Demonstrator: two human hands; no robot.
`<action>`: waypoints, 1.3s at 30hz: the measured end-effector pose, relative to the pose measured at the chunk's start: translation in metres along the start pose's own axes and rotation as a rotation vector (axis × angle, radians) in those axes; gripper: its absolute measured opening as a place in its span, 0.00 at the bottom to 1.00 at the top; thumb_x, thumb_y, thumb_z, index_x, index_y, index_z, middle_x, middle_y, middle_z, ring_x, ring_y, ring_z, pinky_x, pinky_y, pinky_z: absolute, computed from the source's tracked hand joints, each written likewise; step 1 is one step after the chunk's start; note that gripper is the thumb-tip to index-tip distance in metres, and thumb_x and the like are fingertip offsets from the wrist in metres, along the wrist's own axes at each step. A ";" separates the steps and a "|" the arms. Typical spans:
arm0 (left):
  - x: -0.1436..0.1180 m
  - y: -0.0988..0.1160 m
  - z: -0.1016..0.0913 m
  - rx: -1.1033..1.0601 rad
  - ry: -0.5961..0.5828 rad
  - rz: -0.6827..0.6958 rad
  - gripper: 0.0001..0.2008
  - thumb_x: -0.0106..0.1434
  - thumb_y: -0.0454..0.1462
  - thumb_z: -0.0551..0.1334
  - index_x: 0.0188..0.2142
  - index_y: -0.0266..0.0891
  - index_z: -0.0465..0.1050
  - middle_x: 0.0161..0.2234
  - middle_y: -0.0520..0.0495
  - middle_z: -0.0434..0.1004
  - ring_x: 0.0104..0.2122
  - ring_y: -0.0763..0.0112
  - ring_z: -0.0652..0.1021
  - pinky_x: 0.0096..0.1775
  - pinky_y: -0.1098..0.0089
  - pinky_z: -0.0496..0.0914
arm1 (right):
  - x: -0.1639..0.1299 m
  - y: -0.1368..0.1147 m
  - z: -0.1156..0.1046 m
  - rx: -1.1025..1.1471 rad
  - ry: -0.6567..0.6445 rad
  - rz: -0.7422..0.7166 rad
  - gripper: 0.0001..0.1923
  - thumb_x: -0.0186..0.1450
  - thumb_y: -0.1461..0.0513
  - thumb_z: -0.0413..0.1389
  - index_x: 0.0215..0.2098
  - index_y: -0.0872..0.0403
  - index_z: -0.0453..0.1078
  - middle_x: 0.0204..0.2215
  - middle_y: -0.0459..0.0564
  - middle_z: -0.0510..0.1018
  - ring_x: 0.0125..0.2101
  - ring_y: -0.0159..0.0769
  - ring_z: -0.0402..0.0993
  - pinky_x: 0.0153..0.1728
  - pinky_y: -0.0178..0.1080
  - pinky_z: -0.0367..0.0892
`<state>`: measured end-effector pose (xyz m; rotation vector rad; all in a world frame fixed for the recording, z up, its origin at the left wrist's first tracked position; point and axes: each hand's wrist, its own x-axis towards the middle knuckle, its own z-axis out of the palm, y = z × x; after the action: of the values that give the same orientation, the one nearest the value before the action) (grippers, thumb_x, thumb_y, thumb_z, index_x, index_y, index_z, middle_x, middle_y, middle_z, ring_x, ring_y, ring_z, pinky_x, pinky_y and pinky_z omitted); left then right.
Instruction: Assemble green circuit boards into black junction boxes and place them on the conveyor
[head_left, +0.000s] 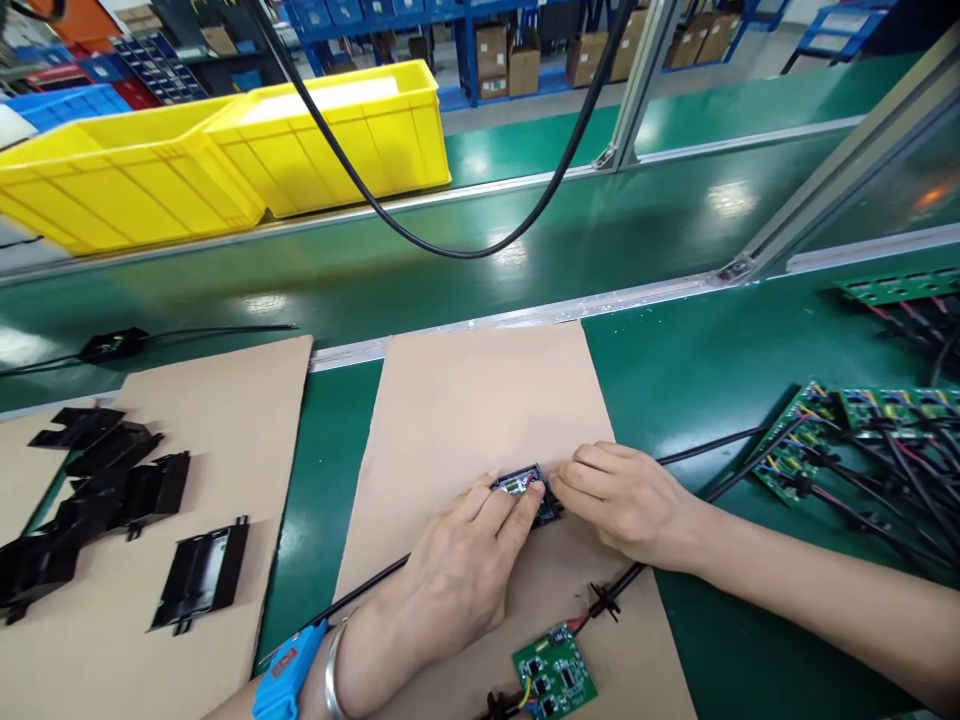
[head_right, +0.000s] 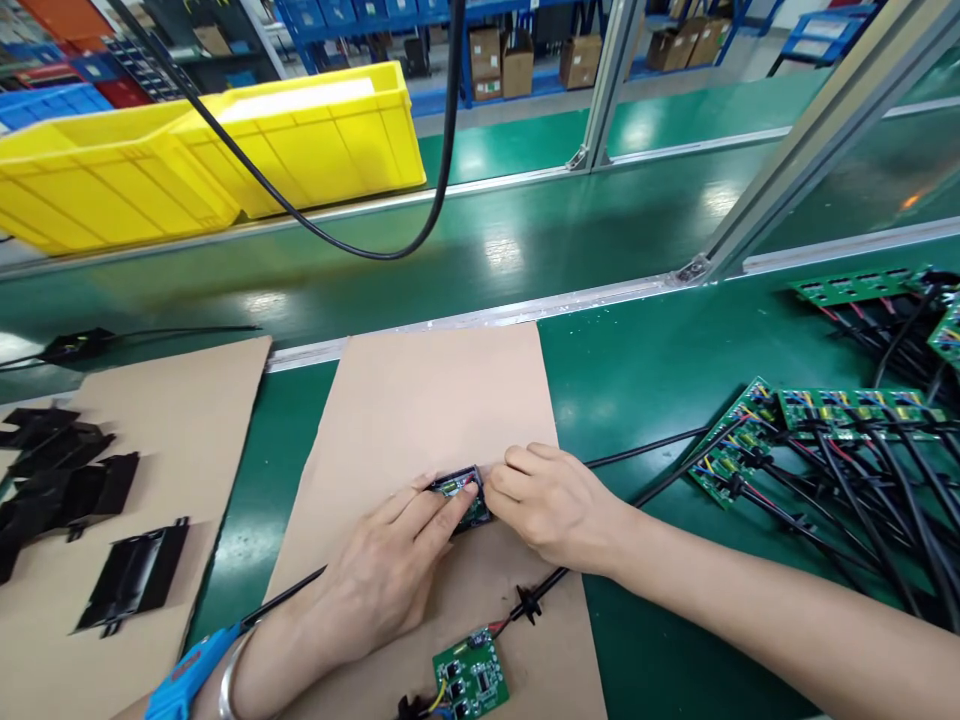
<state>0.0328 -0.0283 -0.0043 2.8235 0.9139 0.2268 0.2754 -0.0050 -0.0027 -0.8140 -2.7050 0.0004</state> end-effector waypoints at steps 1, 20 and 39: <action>0.002 0.002 -0.001 0.030 -0.012 -0.006 0.31 0.61 0.27 0.50 0.65 0.28 0.51 0.47 0.38 0.70 0.49 0.54 0.71 0.55 0.52 0.68 | 0.001 0.000 0.000 0.004 -0.011 -0.010 0.15 0.69 0.71 0.43 0.36 0.58 0.71 0.30 0.51 0.71 0.31 0.37 0.61 0.32 0.40 0.58; -0.039 -0.021 -0.050 -0.249 0.070 -0.321 0.14 0.62 0.35 0.59 0.49 0.39 0.66 0.45 0.42 0.67 0.43 0.62 0.71 0.43 0.59 0.72 | -0.015 0.016 -0.024 0.199 -0.065 0.296 0.09 0.66 0.62 0.54 0.43 0.54 0.72 0.41 0.54 0.73 0.43 0.42 0.65 0.42 0.44 0.61; 0.097 -0.228 -0.098 0.254 0.177 -0.600 0.11 0.67 0.37 0.59 0.47 0.34 0.70 0.48 0.42 0.71 0.47 0.60 0.73 0.50 0.54 0.68 | 0.124 0.227 -0.049 -0.278 -0.133 0.540 0.17 0.64 0.66 0.50 0.50 0.58 0.72 0.45 0.62 0.76 0.47 0.52 0.70 0.42 0.50 0.63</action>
<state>-0.0373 0.2219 0.0544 2.6052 1.8866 0.2956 0.3139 0.2478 0.0605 -1.6564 -2.5442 -0.2090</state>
